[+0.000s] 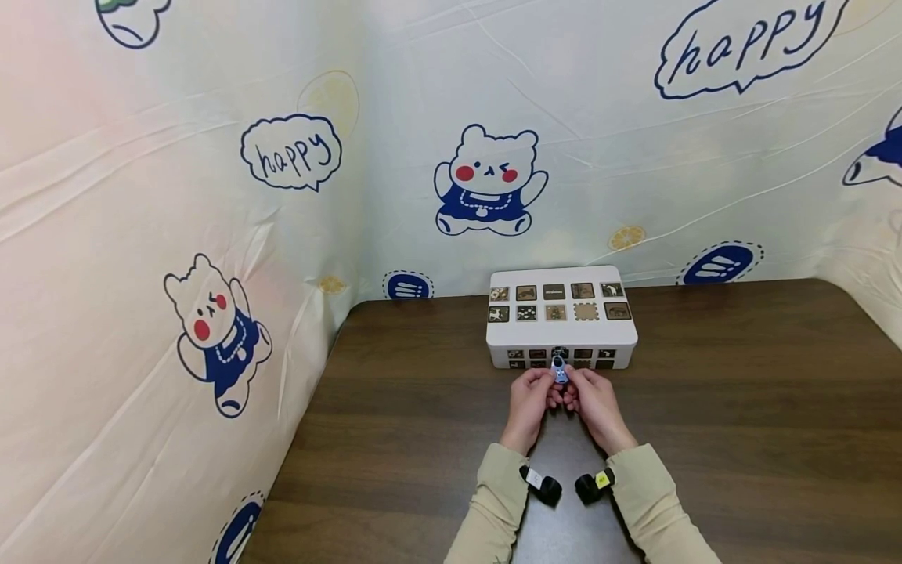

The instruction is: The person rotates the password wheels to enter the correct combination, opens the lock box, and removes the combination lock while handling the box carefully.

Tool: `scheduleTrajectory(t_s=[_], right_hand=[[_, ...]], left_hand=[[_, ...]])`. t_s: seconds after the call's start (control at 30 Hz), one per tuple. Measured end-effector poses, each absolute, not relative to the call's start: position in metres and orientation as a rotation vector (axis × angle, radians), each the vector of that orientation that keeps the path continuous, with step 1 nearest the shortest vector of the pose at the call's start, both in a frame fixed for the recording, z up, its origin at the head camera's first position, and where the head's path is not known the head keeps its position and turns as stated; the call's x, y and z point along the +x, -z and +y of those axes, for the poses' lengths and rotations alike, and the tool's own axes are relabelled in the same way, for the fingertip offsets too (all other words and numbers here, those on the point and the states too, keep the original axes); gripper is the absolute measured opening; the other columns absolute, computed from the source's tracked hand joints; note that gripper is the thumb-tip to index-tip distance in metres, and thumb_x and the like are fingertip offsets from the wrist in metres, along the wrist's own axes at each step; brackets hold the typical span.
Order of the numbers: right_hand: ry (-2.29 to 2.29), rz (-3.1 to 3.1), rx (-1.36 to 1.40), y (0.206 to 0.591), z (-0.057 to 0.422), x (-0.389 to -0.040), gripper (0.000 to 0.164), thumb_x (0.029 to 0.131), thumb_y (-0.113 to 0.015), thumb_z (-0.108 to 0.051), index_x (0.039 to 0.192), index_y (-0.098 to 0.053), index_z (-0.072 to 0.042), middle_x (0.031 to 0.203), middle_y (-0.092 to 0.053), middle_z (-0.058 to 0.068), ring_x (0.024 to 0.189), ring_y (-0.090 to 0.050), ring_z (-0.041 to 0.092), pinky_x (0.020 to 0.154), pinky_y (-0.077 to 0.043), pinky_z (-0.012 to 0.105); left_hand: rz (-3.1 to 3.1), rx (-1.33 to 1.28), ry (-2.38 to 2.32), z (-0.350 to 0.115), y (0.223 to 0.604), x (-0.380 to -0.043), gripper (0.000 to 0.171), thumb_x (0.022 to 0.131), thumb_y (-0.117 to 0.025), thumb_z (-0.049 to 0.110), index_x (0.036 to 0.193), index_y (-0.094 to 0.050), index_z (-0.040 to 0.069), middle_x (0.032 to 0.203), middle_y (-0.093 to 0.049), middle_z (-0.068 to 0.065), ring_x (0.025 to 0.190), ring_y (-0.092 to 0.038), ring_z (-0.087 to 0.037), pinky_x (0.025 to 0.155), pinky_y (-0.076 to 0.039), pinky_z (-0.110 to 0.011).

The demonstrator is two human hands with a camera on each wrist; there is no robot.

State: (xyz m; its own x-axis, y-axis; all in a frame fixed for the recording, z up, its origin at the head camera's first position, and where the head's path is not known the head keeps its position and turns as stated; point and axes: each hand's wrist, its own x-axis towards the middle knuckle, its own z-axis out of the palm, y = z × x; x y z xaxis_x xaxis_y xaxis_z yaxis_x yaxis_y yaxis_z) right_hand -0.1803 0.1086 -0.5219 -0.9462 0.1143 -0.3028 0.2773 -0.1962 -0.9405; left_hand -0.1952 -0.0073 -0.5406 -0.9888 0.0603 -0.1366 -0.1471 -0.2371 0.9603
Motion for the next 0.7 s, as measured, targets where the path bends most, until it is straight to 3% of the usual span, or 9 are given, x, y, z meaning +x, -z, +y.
scheduleTrajectory(t_s=[0.33,0.57,0.7], right_hand=[[2.373,1.793,0.484,0.5163,0.1094,-0.1795,0.031,0.103,-0.043,-0.027,0.086,-0.053,-0.004,0.067,-0.051,-0.002,0.055,-0.051,0.008,0.053,-0.046,0.02],[2.347,1.804,0.491,0.5167,0.1104,-0.1811,0.025,0.102,-0.04,-0.018,0.111,-0.05,0.002,0.072,-0.05,-0.002,0.058,-0.05,0.007,0.054,-0.046,0.019],[2.349,1.809,0.495,0.5172,0.1105,-0.1814,0.025,0.099,-0.042,-0.016,0.113,-0.05,0.004,0.073,-0.049,-0.002,0.058,-0.05,0.006,0.054,-0.046,0.019]], left_hand=[[1.869,-0.105,-2.358,-0.0071,0.5405,-0.1954,0.012,0.091,-0.059,0.009,0.096,-0.064,0.0,0.069,-0.063,0.001,0.053,-0.054,-0.006,0.05,-0.044,-0.018],[1.877,-0.117,-2.352,-0.0068,0.5398,-0.195,0.012,0.091,-0.06,0.01,0.095,-0.064,0.0,0.069,-0.063,0.002,0.053,-0.054,-0.006,0.05,-0.044,-0.018],[1.887,-0.102,-2.36,-0.0063,0.5402,-0.195,0.014,0.09,-0.06,0.009,0.096,-0.064,-0.002,0.069,-0.062,0.001,0.053,-0.054,-0.006,0.051,-0.044,-0.018]])
